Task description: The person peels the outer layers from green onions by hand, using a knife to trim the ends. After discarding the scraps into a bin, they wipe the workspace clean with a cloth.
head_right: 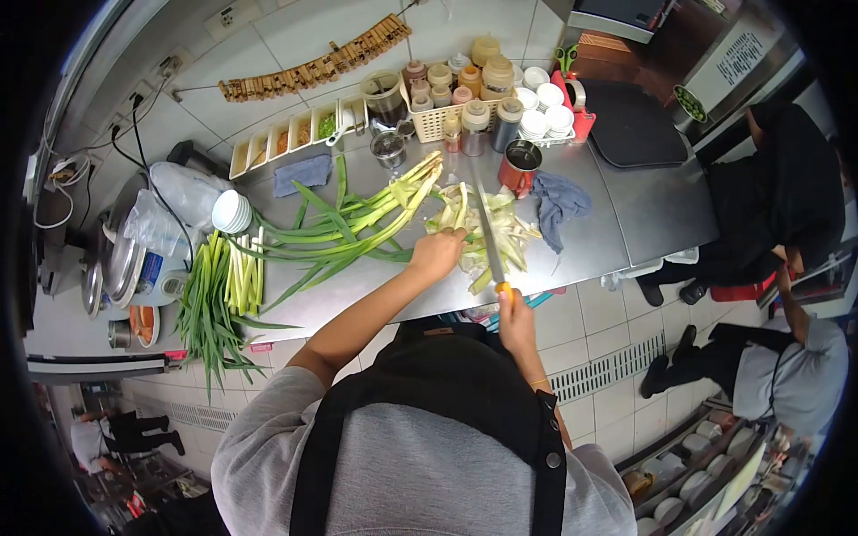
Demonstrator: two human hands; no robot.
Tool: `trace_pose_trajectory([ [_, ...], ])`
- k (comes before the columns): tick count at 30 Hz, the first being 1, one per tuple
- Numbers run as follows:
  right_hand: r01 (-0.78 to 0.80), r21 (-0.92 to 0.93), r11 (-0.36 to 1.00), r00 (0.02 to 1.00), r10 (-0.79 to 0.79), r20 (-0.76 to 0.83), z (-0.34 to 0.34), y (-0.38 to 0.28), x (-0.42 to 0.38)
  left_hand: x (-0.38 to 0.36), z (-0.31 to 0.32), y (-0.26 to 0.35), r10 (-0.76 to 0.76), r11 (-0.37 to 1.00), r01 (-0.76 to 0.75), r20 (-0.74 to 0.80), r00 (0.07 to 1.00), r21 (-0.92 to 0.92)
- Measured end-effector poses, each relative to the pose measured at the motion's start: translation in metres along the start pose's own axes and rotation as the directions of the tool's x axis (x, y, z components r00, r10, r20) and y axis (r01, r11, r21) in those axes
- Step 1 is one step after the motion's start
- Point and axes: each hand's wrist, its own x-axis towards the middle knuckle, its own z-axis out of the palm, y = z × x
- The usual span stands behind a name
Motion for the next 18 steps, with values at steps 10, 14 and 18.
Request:
trace_pose_trajectory([
  [10, 0.074, -0.196, 0.978, 0.997, -0.071, 0.025, 0.021, -0.005, 0.021, -0.013, -0.026, 0.02, 0.141, 0.989, -0.145, -0.11, 0.984, -0.033],
  [14, 0.016, -0.118, 0.993, 1.0, -0.015, 0.009, 0.024, -0.018, 0.035, -0.022, -0.107, 0.013, -0.078, 0.925, -0.095, -0.427, 0.901, -0.369],
  [18, -0.038, -0.08, 0.996, 0.997, 0.043, 0.065, 0.024, -0.013, 0.038, -0.038, -0.245, -0.009, -0.32, 0.59, -0.306, -0.564, 0.761, -0.747],
])
